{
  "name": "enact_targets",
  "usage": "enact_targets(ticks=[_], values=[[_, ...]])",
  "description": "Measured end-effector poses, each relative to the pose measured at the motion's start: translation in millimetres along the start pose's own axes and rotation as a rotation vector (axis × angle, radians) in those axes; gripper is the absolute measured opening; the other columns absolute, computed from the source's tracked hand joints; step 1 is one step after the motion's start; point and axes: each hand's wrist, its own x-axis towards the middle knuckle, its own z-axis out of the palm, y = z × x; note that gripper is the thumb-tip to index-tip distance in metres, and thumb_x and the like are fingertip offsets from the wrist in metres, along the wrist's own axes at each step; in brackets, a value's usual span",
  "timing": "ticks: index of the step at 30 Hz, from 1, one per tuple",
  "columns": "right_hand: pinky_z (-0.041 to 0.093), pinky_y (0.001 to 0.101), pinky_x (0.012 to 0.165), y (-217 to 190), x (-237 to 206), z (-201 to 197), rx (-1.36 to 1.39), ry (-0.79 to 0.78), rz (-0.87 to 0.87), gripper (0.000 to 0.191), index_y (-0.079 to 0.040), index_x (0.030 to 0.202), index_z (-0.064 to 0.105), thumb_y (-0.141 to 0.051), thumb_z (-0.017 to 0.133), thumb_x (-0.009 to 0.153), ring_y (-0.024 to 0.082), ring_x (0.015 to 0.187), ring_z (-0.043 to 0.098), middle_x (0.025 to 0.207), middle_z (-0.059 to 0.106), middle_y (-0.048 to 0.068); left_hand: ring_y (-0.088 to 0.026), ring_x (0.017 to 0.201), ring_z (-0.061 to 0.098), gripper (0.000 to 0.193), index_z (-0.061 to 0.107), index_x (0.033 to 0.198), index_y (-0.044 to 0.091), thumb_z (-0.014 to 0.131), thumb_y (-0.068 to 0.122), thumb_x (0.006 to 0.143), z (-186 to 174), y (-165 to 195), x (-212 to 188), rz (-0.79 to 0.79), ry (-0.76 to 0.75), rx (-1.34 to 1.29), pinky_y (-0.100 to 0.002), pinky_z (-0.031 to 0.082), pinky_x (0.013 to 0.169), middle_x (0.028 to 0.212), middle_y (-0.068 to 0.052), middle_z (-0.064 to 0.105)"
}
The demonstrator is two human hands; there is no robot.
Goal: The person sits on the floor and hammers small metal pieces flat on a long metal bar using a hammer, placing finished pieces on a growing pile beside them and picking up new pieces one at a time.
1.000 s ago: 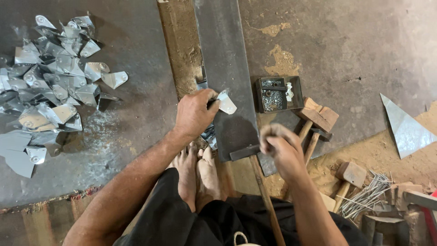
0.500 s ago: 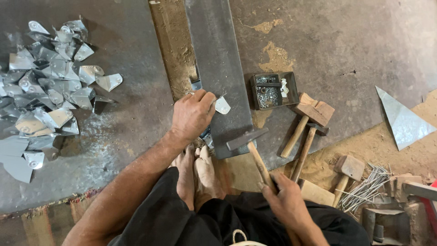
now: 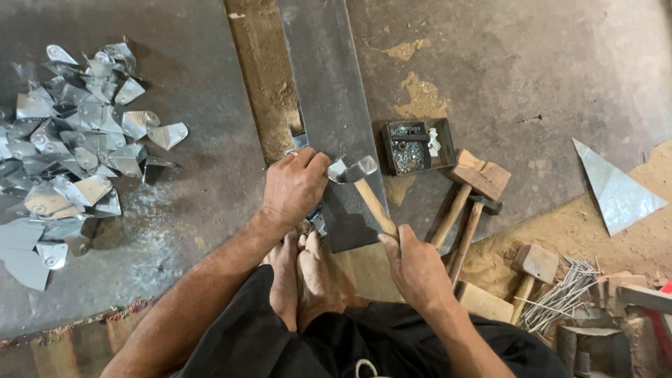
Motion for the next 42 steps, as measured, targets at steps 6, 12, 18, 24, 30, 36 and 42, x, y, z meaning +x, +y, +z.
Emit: enact_targets(ticks=[6, 12, 18, 24, 30, 36, 42], values=[[0.049, 0.0540, 0.053, 1.3, -6.2, -4.1, 0.212, 0.106, -0.009, 0.034, -0.004, 0.095, 0.055, -0.037, 0.052, 0.098, 0.040, 0.055, 0.063, 0.059, 0.062, 0.023, -0.025, 0.069, 0.066, 0.012, 0.064, 0.094, 0.008, 0.074, 0.008, 0.088, 1.3, 0.2, -1.1, -0.016, -0.070, 0.032, -0.039, 0.055, 0.060, 0.082, -0.006, 0.061], [0.044, 0.0581, 0.062, 8.3, 1.7, 2.9, 0.003, 0.039, -0.042, 0.026, -0.006, 0.104, 0.054, -0.032, 0.057, 0.099, 0.051, 0.068, 0.062, 0.064, 0.064, 0.025, -0.027, 0.076, 0.067, 0.013, 0.064, 0.093, 0.010, 0.072, 0.009, 0.083, 0.1, 2.6, 0.7, 0.020, -0.004, 0.027, -0.040, 0.056, 0.065, 0.085, -0.006, 0.061], [0.048, 0.0545, 0.058, 11.2, -6.2, 0.7, 0.195, 0.282, -0.159, 0.032, -0.005, 0.096, 0.053, -0.037, 0.057, 0.099, 0.050, 0.070, 0.064, 0.069, 0.065, 0.025, -0.027, 0.073, 0.065, 0.012, 0.064, 0.094, 0.009, 0.073, 0.009, 0.087, 0.1, 3.7, 0.8, 0.016, -0.012, 0.070, -0.041, 0.055, 0.064, 0.084, -0.007, 0.060], [0.045, 0.0564, 0.057, 12.6, 0.3, 5.2, 0.011, 0.127, -0.093, 0.034, -0.007, 0.099, 0.057, -0.041, 0.058, 0.099, 0.050, 0.065, 0.063, 0.063, 0.063, 0.026, -0.029, 0.080, 0.067, 0.017, 0.062, 0.093, 0.010, 0.072, 0.011, 0.079, -1.8, 4.9, 0.4, 0.059, 0.025, 0.024, -0.042, 0.056, 0.068, 0.086, -0.007, 0.059], [0.033, 0.0326, 0.036, 32.9, -4.5, -2.4, 1.346, -0.523, 0.012, 0.042, -0.001, 0.091, 0.058, -0.038, 0.056, 0.111, 0.014, 0.040, 0.042, 0.054, 0.048, 0.001, -0.028, 0.076, 0.065, 0.014, 0.060, 0.090, 0.009, 0.071, 0.008, 0.082, -1.8, 2.5, 0.0, 0.016, -0.018, 0.060, -0.042, 0.055, 0.067, 0.083, -0.007, 0.058], [0.044, 0.0313, 0.044, 35.8, -19.3, -12.1, 0.399, 0.516, -0.335, 0.030, -0.004, 0.098, 0.062, -0.033, 0.053, 0.101, 0.012, 0.053, 0.054, 0.065, 0.057, 0.001, -0.028, 0.075, 0.065, 0.014, 0.057, 0.085, 0.010, 0.069, 0.003, 0.084, -1.7, 2.4, 1.8, 0.016, -0.027, 0.060, -0.041, 0.056, 0.067, 0.082, -0.007, 0.057], [0.051, 0.0342, 0.062, 34.1, 7.1, 37.5, 0.385, 0.432, -0.486, 0.017, -0.005, 0.101, 0.065, -0.020, 0.061, 0.108, 0.017, 0.073, 0.058, 0.083, 0.066, 0.009, -0.030, 0.072, 0.065, 0.015, 0.058, 0.087, 0.009, 0.072, 0.007, 0.082, -6.5, 6.4, 5.0, 0.016, -0.010, 0.030, -0.042, 0.054, 0.062, 0.081, -0.009, 0.059]])
